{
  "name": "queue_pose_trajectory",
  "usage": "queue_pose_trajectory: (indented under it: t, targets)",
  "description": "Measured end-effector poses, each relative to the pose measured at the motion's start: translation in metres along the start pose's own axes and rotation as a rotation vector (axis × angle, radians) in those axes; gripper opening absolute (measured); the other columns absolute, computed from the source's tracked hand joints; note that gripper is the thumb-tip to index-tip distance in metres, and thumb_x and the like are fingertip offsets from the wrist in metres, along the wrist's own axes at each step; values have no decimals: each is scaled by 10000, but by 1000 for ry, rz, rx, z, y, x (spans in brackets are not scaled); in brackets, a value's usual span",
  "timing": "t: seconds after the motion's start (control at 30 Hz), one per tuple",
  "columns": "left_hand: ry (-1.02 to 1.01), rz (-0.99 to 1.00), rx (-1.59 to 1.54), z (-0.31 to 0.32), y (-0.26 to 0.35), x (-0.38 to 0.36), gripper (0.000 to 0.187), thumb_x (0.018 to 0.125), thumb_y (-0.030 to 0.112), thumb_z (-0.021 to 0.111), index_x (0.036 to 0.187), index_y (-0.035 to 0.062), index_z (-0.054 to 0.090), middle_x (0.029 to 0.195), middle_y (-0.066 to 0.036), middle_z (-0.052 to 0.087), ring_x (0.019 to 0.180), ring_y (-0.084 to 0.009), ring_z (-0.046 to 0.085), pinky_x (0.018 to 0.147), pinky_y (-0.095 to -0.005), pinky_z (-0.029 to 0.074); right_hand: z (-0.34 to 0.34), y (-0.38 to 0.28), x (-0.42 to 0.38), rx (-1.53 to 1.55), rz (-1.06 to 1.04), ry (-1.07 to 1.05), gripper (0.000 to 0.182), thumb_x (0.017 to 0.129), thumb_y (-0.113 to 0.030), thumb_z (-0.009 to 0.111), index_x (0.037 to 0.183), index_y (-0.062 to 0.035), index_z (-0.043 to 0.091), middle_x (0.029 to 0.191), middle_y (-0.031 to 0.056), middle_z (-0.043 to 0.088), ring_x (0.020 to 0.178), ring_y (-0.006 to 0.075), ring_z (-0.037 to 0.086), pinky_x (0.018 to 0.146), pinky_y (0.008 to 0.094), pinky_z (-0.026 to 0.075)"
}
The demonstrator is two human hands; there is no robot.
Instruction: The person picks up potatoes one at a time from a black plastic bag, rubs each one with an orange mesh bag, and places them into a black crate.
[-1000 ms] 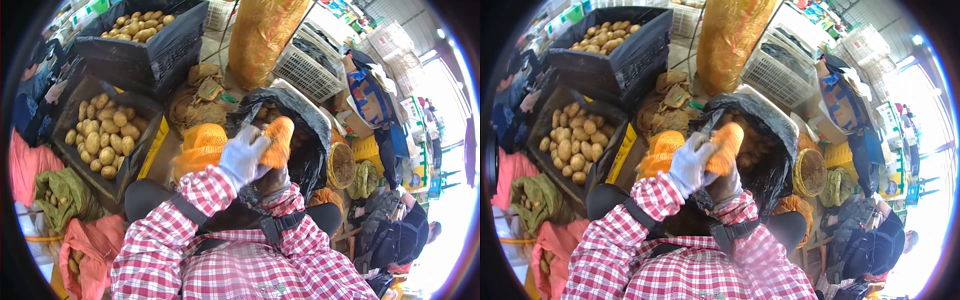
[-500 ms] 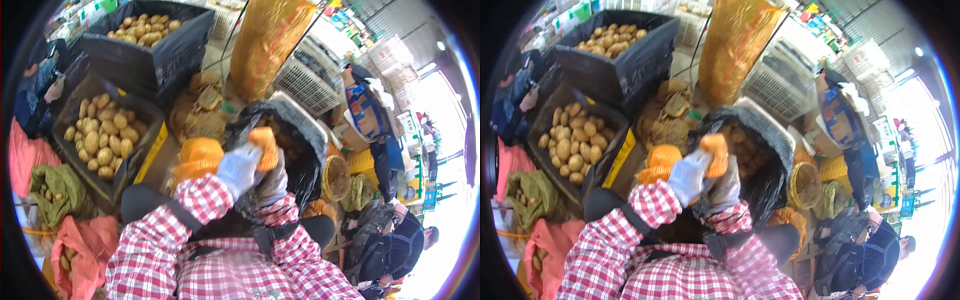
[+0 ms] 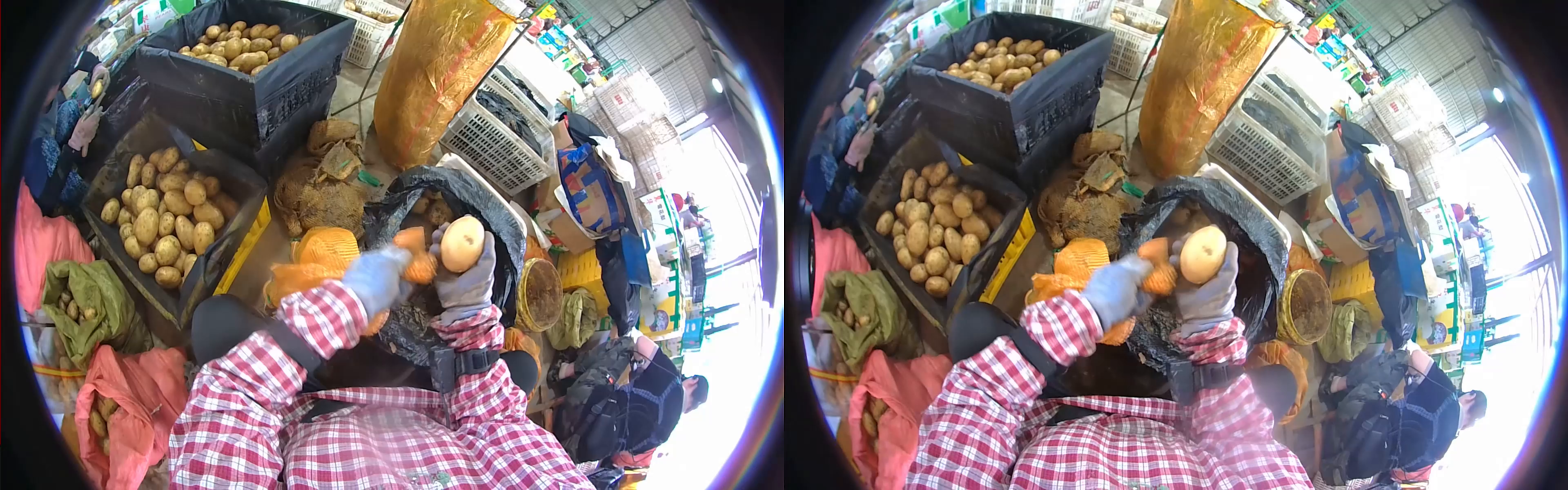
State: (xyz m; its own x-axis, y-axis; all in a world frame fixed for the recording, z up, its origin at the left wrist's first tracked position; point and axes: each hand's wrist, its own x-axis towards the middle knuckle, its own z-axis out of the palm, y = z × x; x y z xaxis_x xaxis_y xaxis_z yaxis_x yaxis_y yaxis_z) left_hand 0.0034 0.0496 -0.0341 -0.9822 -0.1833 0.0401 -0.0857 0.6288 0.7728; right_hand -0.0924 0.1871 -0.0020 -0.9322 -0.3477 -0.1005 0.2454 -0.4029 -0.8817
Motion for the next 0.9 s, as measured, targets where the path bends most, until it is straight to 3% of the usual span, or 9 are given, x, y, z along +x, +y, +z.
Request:
queue_pose_trajectory:
  t: [0.13,0.2,0.3,0.37,0.47,0.57,0.7,0.8,0.9]
  targets:
    - [330,-37,-278,-34,-8,17,362,849,350,656,1045,47,622,995,-223,631,961,-399,620,821,-446,507,-4,-5,-6,-451,-219,-138,451,858,-100,698,1245,-41,473,1107,141,655,972,266,671,823,341,563]
    - [439,78,-186,-43,17,11,354,825,335,672,1042,62,614,983,-207,622,956,-391,626,803,-449,514,22,-21,-35,-1204,-451,-147,496,863,-136,702,1295,-65,469,1125,146,644,985,286,666,833,368,561]
    - [376,317,58,-17,22,-8,404,799,256,695,1131,56,581,1066,-198,627,925,-387,644,769,-431,535,17,29,-30,-875,-478,-276,475,937,-201,634,1338,-19,455,1166,174,640,1060,294,643,917,386,515]
    - [289,117,-38,-22,14,1,409,783,263,704,1112,57,574,1099,-204,623,940,-386,641,777,-451,532,21,48,-28,-544,-287,-283,509,930,-169,635,1363,10,438,1177,207,626,1033,326,649,914,406,509]
    - [387,48,-71,-23,10,-1,353,791,252,692,1059,56,574,1036,-183,618,920,-378,638,783,-447,528,41,25,-38,-1344,-908,-352,394,892,-139,644,1244,8,546,1141,195,622,1016,359,633,897,416,504]
    - [303,165,-60,-21,18,-12,340,798,244,684,1055,51,574,1015,-173,619,910,-371,636,788,-443,525,23,27,-12,-1120,-717,-378,399,891,-147,637,1253,-20,527,1115,171,627,983,328,633,859,400,512]
    - [-117,-50,8,-18,2,-9,406,809,337,713,1086,53,629,1066,-202,649,971,-377,638,852,-441,515,14,3,14,-114,47,-194,387,951,-296,553,1259,-63,514,1053,136,655,922,257,641,782,366,538]
    - [337,-168,-334,-17,-28,0,284,827,248,705,1008,40,636,978,-187,667,901,-336,662,778,-405,518,40,-22,7,210,259,-99,536,984,-529,393,1273,-98,521,1017,143,655,898,259,642,700,361,540]
    - [709,38,-313,-30,-23,9,256,839,196,703,1009,23,623,918,-173,645,838,-331,650,721,-394,509,41,-6,-11,47,104,-218,463,973,-455,498,1205,-57,538,1028,131,636,904,252,636,790,362,534]
